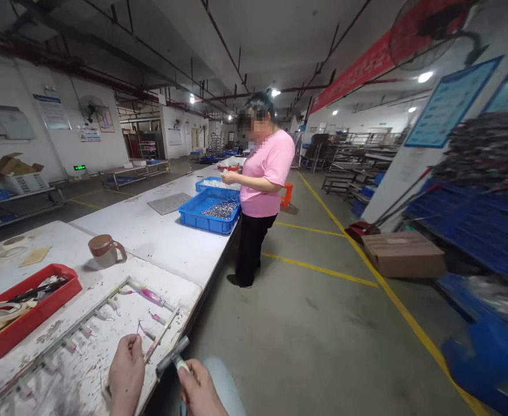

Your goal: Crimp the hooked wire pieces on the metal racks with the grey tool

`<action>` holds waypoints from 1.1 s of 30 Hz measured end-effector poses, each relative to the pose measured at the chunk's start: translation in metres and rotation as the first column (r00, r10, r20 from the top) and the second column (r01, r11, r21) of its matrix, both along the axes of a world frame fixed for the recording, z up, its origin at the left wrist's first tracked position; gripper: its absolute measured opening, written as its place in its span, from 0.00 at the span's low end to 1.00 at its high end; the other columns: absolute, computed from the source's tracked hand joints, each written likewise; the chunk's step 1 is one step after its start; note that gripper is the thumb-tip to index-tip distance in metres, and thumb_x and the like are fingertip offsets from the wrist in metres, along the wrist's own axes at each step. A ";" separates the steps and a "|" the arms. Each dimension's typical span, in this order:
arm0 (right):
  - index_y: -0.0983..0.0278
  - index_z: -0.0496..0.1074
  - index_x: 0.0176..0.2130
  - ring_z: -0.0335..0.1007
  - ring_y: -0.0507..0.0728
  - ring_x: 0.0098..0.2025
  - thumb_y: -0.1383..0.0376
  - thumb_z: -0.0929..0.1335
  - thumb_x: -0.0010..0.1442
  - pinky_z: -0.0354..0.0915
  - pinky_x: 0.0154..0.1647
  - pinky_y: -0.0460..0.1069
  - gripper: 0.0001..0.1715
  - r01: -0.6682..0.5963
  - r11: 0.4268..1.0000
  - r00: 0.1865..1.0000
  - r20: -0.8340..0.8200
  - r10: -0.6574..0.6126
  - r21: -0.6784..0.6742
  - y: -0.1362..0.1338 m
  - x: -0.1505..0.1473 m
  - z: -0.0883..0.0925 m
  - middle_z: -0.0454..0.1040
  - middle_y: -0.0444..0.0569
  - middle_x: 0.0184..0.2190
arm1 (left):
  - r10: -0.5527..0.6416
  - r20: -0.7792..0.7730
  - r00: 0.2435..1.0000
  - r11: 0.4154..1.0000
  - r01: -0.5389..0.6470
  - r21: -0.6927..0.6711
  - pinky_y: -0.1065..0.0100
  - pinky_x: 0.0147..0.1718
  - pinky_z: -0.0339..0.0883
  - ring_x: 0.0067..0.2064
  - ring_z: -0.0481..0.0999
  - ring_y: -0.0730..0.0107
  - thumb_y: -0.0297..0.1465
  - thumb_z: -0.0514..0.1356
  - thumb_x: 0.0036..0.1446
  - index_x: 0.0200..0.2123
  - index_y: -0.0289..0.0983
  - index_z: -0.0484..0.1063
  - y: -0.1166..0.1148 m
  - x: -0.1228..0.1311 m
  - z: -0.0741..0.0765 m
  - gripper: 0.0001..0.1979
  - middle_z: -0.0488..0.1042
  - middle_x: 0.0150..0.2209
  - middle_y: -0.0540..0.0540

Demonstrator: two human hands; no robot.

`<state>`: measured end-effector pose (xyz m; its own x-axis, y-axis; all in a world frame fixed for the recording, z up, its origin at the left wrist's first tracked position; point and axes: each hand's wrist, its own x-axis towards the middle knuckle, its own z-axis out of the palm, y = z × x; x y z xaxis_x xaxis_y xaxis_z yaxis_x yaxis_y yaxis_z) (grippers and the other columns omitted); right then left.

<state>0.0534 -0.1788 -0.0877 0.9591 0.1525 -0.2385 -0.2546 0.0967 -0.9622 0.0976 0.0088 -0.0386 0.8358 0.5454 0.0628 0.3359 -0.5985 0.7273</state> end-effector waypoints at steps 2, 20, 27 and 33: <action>0.52 0.70 0.31 0.52 0.52 0.14 0.32 0.67 0.57 0.49 0.14 0.45 0.29 0.040 0.999 0.995 0.088 -0.039 -0.019 -0.006 -0.008 0.011 0.59 0.36 0.14 | -0.144 0.046 0.988 0.989 0.144 0.013 0.61 0.43 0.72 0.42 0.82 0.55 0.36 0.51 0.70 0.39 0.44 0.75 -0.001 -0.007 0.004 0.13 0.83 0.37 0.47; 0.68 0.73 0.66 0.82 0.62 0.57 0.60 0.61 0.78 0.78 0.58 0.54 0.26 0.396 0.796 0.524 0.825 0.213 -0.457 -0.031 0.028 0.080 0.82 0.61 0.57 | -0.425 -0.178 0.887 0.755 0.456 0.471 0.58 0.48 0.65 0.49 0.72 0.55 0.26 0.51 0.73 0.43 0.37 0.78 -0.024 -0.024 0.018 0.14 0.78 0.42 0.39; 0.63 0.75 0.65 0.85 0.61 0.46 0.59 0.61 0.77 0.81 0.47 0.50 0.25 0.298 0.763 0.565 0.750 0.343 -0.573 -0.019 0.029 0.050 0.85 0.58 0.50 | -0.415 -0.154 0.897 0.806 0.441 0.394 0.58 0.49 0.65 0.49 0.73 0.56 0.27 0.51 0.74 0.43 0.36 0.78 -0.028 -0.026 0.026 0.15 0.79 0.42 0.40; 0.62 0.78 0.62 0.84 0.61 0.36 0.60 0.62 0.76 0.78 0.38 0.49 0.24 0.346 0.719 0.592 0.734 0.331 -0.603 -0.015 0.035 0.045 0.85 0.55 0.39 | -0.406 -0.191 0.894 0.800 0.448 0.399 0.58 0.51 0.67 0.50 0.76 0.55 0.24 0.50 0.71 0.44 0.37 0.78 -0.026 -0.022 0.021 0.16 0.81 0.43 0.41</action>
<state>0.0882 -0.1934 -0.0430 0.7945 0.2814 0.5382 0.5826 -0.6033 -0.5446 0.0759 -0.0169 -0.0173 0.9910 0.0696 0.1140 0.0256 -0.9367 0.3492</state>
